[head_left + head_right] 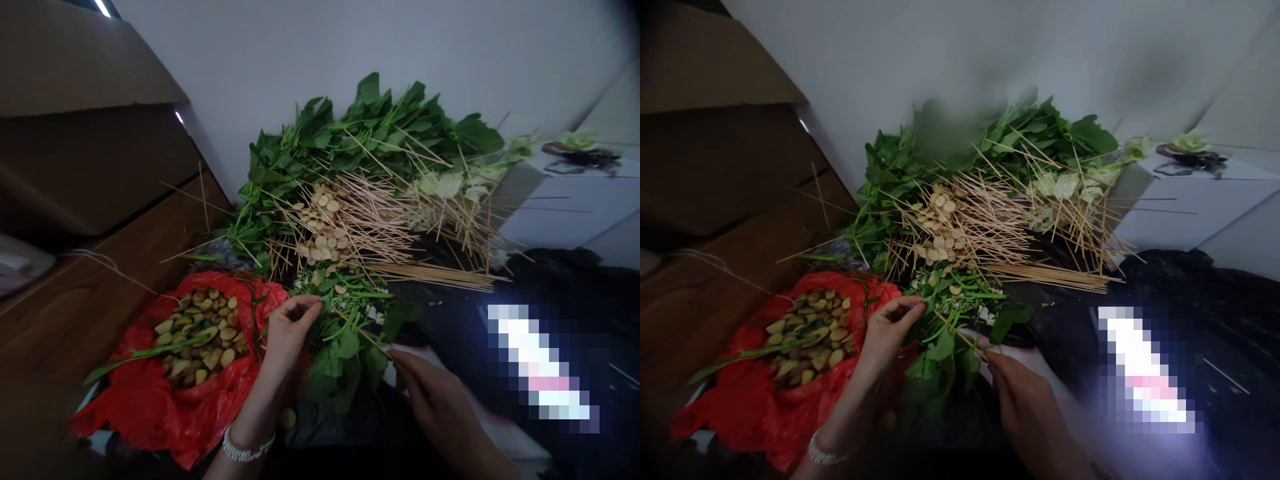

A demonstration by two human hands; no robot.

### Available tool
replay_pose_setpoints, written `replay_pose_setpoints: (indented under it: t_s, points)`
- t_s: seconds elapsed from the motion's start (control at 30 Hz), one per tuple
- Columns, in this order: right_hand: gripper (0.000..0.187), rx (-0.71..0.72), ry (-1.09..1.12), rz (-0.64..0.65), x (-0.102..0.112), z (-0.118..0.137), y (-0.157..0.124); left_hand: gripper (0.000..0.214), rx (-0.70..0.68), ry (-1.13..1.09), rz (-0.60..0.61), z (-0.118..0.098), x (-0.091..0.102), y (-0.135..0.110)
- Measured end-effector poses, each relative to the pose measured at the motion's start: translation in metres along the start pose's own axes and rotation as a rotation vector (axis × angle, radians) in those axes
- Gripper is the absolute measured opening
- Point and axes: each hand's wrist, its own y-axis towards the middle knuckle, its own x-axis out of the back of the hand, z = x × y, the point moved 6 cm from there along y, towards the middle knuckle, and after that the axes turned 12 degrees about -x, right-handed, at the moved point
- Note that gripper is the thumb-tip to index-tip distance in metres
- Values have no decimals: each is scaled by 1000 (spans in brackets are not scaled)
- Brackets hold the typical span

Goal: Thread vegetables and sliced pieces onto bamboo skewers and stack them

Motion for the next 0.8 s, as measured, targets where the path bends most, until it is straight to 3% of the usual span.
replay_pose_setpoints:
  t_s: [0.27,0.47,0.63,0.8]
  points:
    - [30,-6,5,-12,-7,3,4,21,33,-52,73,2,-7,-4]
    - [30,23,17,9,-10,4,4,25,91,-48,61,9,-6,-6]
    - [31,40,12,-11,-12,4,3,27,178,-131,58,11,-12,-9]
    - [30,50,11,-9,-14,4,1,33,364,-285,69,17,-16,-14]
